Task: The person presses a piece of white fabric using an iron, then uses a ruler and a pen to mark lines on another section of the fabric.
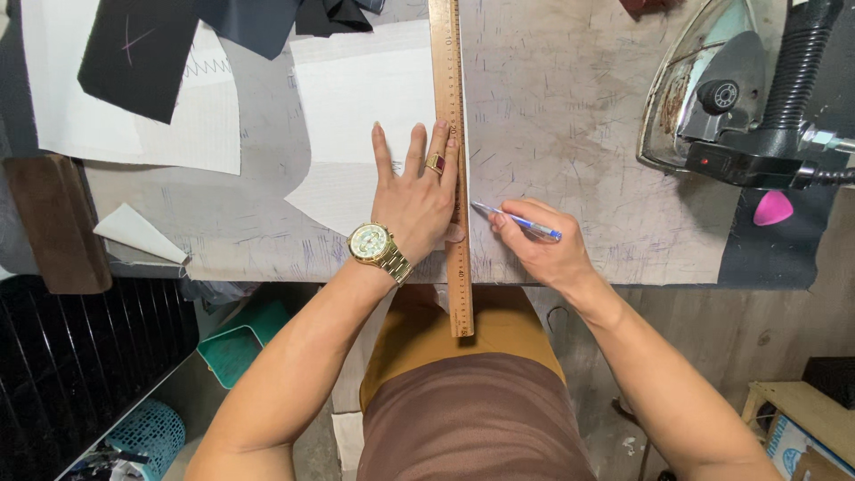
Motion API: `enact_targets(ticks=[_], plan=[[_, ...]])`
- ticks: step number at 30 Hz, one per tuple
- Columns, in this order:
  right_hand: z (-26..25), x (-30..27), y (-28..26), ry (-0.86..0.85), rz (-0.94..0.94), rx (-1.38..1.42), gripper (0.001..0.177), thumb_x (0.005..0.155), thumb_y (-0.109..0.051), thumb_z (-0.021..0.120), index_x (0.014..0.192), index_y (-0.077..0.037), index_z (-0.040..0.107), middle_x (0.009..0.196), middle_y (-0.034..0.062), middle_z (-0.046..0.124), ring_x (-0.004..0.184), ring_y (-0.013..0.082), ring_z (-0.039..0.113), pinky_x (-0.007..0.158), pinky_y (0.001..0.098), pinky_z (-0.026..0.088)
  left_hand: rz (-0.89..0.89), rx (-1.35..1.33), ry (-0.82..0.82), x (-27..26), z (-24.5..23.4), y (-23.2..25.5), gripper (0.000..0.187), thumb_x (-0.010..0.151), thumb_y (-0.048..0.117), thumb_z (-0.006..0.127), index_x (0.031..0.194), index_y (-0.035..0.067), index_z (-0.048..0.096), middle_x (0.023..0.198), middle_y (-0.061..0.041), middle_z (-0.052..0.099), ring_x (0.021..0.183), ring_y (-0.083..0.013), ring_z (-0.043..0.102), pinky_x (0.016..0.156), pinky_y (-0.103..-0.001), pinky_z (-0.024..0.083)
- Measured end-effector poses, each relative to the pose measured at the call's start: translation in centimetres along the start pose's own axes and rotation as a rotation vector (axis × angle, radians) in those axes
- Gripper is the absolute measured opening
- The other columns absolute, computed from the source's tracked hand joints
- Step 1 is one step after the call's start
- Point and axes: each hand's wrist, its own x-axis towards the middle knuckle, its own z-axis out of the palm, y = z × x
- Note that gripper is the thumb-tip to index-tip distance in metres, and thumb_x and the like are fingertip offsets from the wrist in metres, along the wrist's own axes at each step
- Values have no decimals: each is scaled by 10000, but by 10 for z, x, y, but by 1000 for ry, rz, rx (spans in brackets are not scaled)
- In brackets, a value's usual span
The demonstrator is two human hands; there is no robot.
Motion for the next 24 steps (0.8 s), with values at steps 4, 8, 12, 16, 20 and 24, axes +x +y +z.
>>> enact_targets(ticks=[4,8,12,16,20,24], plan=[[-3,6,-2,-17,11,2,96,918,-37,780,1014,-36,777,911,126,789,814,200,763,729,317,597,1,1,1,0,2,0,1261,646,621,862,1573,-41,321,1676,-278,206,1537,-478,198,1081,-845,-148],[-5,8,-2,-79,25,-46,108,940,-68,761,1044,-40,773,951,128,783,859,234,760,734,353,581,-1,-15,-7,-1,0,-1,1247,660,607,859,1575,-46,320,1680,-277,195,1540,-479,188,1083,-842,-149],[-10,3,-7,-229,2,-116,116,926,-107,739,1017,-116,810,909,88,796,818,249,766,695,352,585,-6,-9,-14,-2,-2,1,1246,669,611,851,1579,-46,312,1688,-269,183,1546,-470,176,1083,-832,-166],[-9,13,16,-276,89,-92,136,955,-114,704,1040,-118,809,884,108,790,795,238,751,700,352,595,-11,-6,-20,-1,0,0,1241,676,618,845,1580,-41,310,1688,-267,179,1547,-467,174,1084,-829,-174],[-15,34,0,-238,90,-55,156,1007,-117,653,1077,-41,770,908,164,761,793,251,721,722,346,583,-2,-5,-9,-2,2,1,1241,676,616,846,1581,-43,310,1685,-273,188,1544,-469,182,1088,-829,-164],[-10,-6,25,-434,-53,-123,147,963,-150,672,1034,-79,779,861,152,767,757,276,743,658,354,599,-2,-15,0,-1,4,-1,1235,682,608,841,1582,-45,302,1688,-273,174,1545,-473,176,1090,-833,-162]])
